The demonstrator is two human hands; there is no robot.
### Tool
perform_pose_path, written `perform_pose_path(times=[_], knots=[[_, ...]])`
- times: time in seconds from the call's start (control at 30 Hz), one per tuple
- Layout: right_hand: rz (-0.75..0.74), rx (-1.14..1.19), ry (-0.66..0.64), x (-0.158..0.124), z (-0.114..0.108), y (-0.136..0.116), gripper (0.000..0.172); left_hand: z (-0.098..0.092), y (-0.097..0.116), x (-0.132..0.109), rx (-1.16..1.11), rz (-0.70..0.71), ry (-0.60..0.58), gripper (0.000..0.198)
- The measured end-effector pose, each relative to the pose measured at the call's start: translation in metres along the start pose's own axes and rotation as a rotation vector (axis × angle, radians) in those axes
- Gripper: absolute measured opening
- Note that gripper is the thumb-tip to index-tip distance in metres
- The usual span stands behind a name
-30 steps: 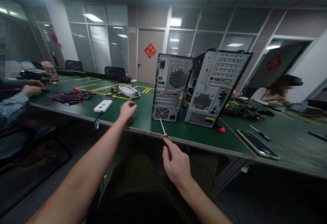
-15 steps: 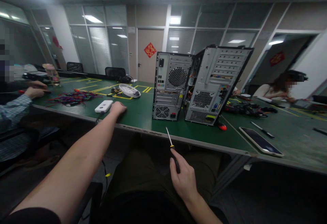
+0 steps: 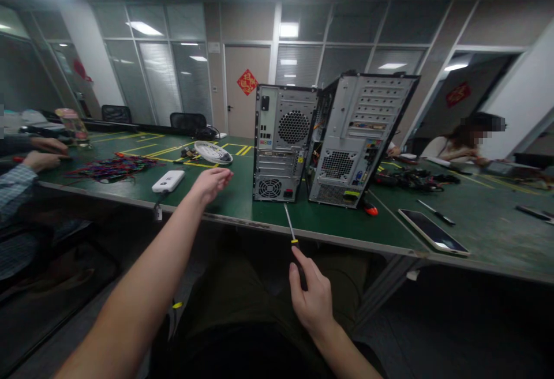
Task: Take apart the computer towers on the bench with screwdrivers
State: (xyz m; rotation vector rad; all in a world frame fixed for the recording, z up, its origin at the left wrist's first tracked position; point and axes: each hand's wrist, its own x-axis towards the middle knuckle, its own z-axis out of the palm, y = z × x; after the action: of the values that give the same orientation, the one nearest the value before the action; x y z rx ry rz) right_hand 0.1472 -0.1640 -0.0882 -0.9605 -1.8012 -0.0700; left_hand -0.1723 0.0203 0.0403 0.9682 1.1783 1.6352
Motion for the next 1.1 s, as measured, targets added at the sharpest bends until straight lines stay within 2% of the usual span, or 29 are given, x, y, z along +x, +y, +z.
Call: perform_pose_path(times=[0.1, 0.2, 0.3, 0.43, 0.57, 1.1], knots=[[-0.049, 0.007, 0.017, -0.001, -0.002, 0.0, 0.039, 0.04, -0.016, -0.048, -0.289, -0.236, -0.223, 0.011], [-0.081, -0.004, 0.005, -0.002, -0.006, -0.001, 0.039, 0.072, -0.034, -0.08, -0.447, -0.404, -0.325, 0.008], [-0.086, -0.037, -0.006, 0.0, -0.009, 0.001, 0.038, 0.096, -0.045, -0.091, -0.507, -0.459, -0.352, 0.009], [-0.076, -0.079, -0.019, 0.003, -0.01, 0.006, 0.036, 0.116, -0.047, -0.096, -0.481, -0.464, -0.38, 0.009], [-0.045, -0.13, -0.038, 0.007, -0.008, 0.011, 0.037, 0.125, -0.047, -0.098, -0.432, -0.461, -0.376, 0.007], [-0.039, -0.229, -0.064, 0.009, -0.006, 0.011, 0.039, 0.125, -0.049, -0.099, -0.408, -0.438, -0.34, 0.011]])
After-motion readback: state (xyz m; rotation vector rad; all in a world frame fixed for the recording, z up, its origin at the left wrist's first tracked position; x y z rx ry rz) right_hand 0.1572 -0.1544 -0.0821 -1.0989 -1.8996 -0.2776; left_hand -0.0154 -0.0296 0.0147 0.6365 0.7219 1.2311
